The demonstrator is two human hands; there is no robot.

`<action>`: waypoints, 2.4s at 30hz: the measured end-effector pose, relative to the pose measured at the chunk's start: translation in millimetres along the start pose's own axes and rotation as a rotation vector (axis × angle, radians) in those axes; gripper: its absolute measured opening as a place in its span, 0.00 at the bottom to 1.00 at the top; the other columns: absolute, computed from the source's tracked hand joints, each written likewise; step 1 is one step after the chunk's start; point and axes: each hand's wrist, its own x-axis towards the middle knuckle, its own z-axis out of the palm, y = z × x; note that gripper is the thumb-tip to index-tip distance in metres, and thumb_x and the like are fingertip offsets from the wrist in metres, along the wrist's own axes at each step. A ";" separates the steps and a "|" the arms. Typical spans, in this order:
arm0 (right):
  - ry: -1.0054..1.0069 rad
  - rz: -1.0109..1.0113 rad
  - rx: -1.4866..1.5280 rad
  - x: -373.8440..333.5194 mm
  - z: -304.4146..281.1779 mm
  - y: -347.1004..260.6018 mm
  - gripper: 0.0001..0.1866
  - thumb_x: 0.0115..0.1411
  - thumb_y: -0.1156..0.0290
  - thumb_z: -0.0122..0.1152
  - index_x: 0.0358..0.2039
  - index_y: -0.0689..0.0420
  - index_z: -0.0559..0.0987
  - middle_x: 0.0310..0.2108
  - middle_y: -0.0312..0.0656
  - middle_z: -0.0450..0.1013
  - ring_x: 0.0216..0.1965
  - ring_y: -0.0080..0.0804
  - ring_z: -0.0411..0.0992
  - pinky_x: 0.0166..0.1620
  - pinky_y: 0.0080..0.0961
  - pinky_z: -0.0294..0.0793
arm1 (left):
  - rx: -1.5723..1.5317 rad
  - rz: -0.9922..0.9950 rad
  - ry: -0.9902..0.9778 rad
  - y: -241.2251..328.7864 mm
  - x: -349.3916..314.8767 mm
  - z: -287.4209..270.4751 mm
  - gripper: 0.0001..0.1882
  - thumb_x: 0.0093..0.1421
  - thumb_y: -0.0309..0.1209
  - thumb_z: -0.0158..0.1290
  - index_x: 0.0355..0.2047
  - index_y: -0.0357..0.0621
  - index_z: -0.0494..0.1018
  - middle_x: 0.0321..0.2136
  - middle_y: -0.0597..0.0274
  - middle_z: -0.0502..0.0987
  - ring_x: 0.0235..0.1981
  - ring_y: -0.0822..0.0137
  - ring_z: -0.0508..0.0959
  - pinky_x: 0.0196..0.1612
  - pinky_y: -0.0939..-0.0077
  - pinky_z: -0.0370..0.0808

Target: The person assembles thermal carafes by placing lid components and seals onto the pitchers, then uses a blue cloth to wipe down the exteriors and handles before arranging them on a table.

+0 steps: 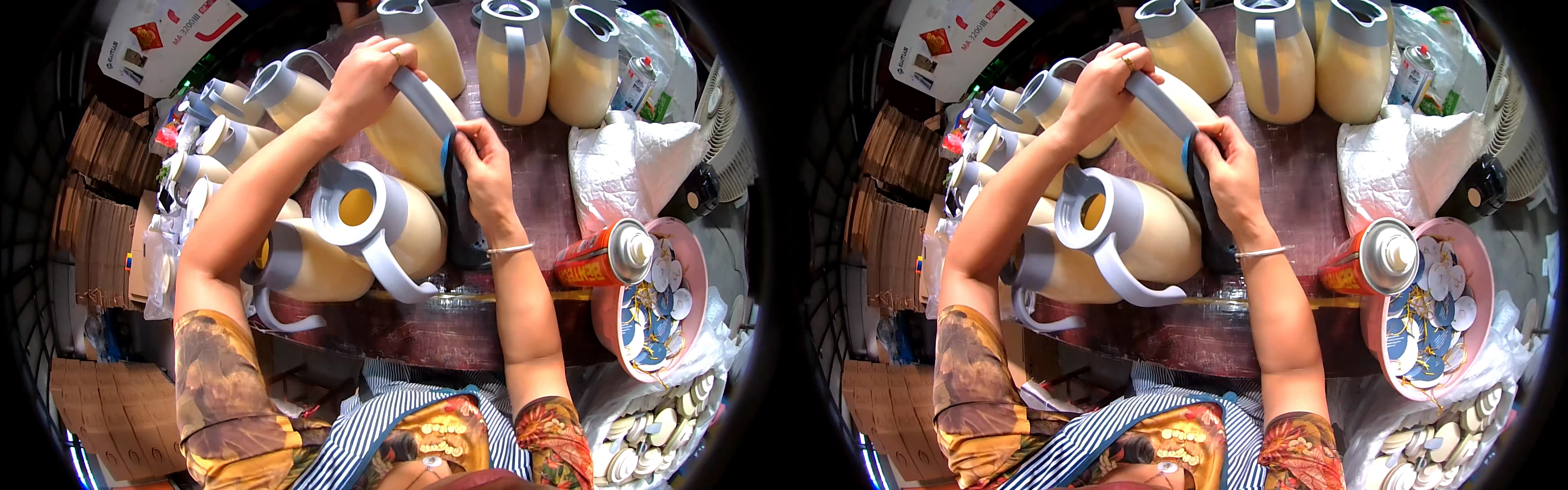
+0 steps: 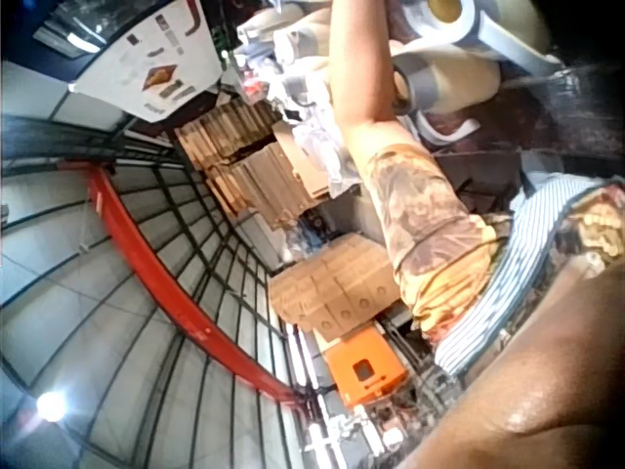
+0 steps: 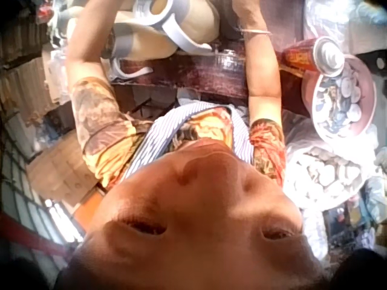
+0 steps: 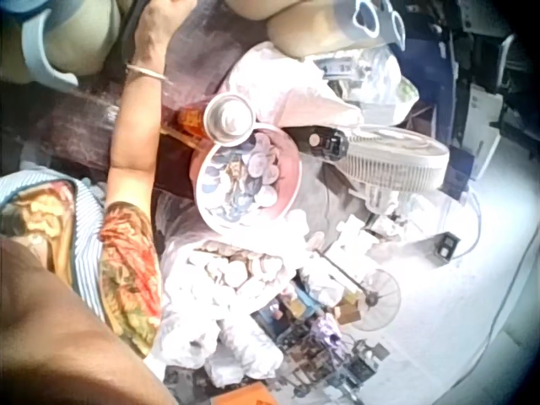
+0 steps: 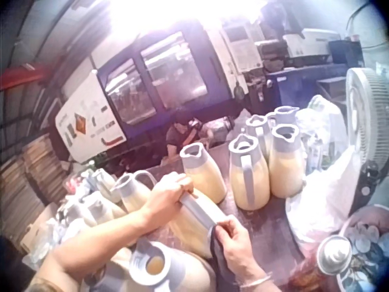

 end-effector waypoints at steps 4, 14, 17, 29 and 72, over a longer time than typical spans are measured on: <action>-0.018 0.050 0.199 3.4 -7.9 2.7 0.15 0.69 0.60 0.54 0.28 0.55 0.74 0.21 0.30 0.70 0.22 0.16 0.67 0.25 0.16 0.67 | -0.020 0.050 -0.049 0.4 -1.7 -1.5 0.11 0.44 0.15 0.56 0.28 0.41 0.71 0.28 0.61 0.76 0.35 0.55 0.75 0.38 0.67 0.73; -0.025 0.099 0.147 -17.6 -8.5 5.3 0.13 0.73 0.62 0.46 0.44 0.56 0.75 0.28 0.36 0.74 0.26 0.17 0.68 0.31 0.14 0.70 | 0.029 0.118 -0.030 3.8 -3.0 3.4 0.07 0.46 0.20 0.56 0.27 0.43 0.73 0.27 0.58 0.76 0.35 0.52 0.76 0.38 0.63 0.73; 0.164 0.007 -0.016 -26.5 5.7 2.5 0.11 0.73 0.64 0.47 0.44 0.56 0.75 0.29 0.33 0.72 0.30 0.15 0.68 0.35 0.14 0.69 | 0.057 0.077 -0.032 9.5 -15.0 -3.4 0.07 0.47 0.22 0.57 0.27 0.46 0.73 0.27 0.59 0.75 0.33 0.54 0.75 0.39 0.63 0.72; 0.110 0.073 -0.527 -37.5 -63.5 20.7 0.08 0.70 0.71 0.51 0.40 0.59 0.78 0.29 0.27 0.68 0.34 0.14 0.64 0.40 0.14 0.65 | -0.237 -0.320 -0.257 -67.5 -9.0 -76.6 0.26 0.55 0.30 0.62 0.55 0.45 0.72 0.52 0.56 0.74 0.52 0.58 0.75 0.58 0.68 0.70; 0.389 0.339 0.122 -13.7 -2.6 27.2 0.12 0.72 0.69 0.44 0.35 0.57 0.76 0.27 0.38 0.76 0.18 0.20 0.70 0.20 0.15 0.67 | -0.054 0.208 -0.439 -44.7 -22.6 -35.2 0.21 0.40 0.33 0.69 0.33 0.45 0.72 0.29 0.61 0.73 0.40 0.54 0.76 0.63 0.56 0.62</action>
